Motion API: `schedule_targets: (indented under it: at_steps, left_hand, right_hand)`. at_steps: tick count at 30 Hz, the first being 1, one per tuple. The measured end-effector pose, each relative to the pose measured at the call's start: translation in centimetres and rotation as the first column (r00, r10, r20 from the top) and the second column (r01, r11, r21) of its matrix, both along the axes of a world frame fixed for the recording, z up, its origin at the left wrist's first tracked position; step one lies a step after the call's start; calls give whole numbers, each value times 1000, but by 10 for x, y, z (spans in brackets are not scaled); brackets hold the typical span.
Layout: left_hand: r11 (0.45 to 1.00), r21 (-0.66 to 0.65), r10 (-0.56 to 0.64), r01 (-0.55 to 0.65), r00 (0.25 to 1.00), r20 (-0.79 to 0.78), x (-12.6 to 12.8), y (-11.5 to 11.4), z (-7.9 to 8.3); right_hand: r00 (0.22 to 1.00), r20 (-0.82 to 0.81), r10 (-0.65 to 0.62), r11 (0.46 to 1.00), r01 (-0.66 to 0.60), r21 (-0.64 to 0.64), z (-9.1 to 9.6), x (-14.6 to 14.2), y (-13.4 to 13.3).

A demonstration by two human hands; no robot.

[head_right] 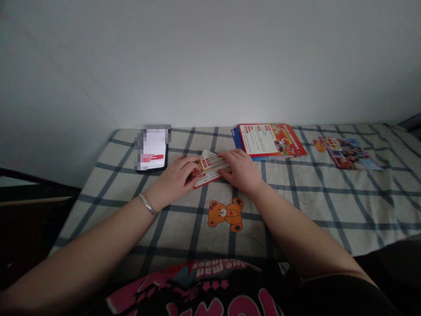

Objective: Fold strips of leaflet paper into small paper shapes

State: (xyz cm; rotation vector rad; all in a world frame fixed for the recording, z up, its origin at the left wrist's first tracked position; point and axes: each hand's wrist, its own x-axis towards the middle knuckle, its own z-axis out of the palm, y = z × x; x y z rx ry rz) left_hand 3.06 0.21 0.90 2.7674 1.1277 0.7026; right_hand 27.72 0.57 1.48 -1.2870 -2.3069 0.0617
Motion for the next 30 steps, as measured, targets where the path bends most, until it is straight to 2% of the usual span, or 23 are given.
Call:
schedule_targets:
  at_steps: [11, 19, 24, 30]
  left_hand:
    - [983, 26, 183, -182, 982, -39, -2, -4, 5]
    - [994, 64, 97, -94, 994, -55, -2, -1, 5]
    - [992, 88, 98, -93, 994, -54, -2, 1, 5]
    - [961, 121, 256, -248, 965, -59, -3, -3, 10]
  right_hand:
    - [999, -45, 30, 998, -32, -51, -6, 0, 2]
    - [994, -85, 75, 997, -77, -13, -4, 1, 1]
    - [995, -79, 62, 998, -64, -20, 1, 0, -1]
    - [997, -48, 52, 998, -50, 31, 4, -1, -1]
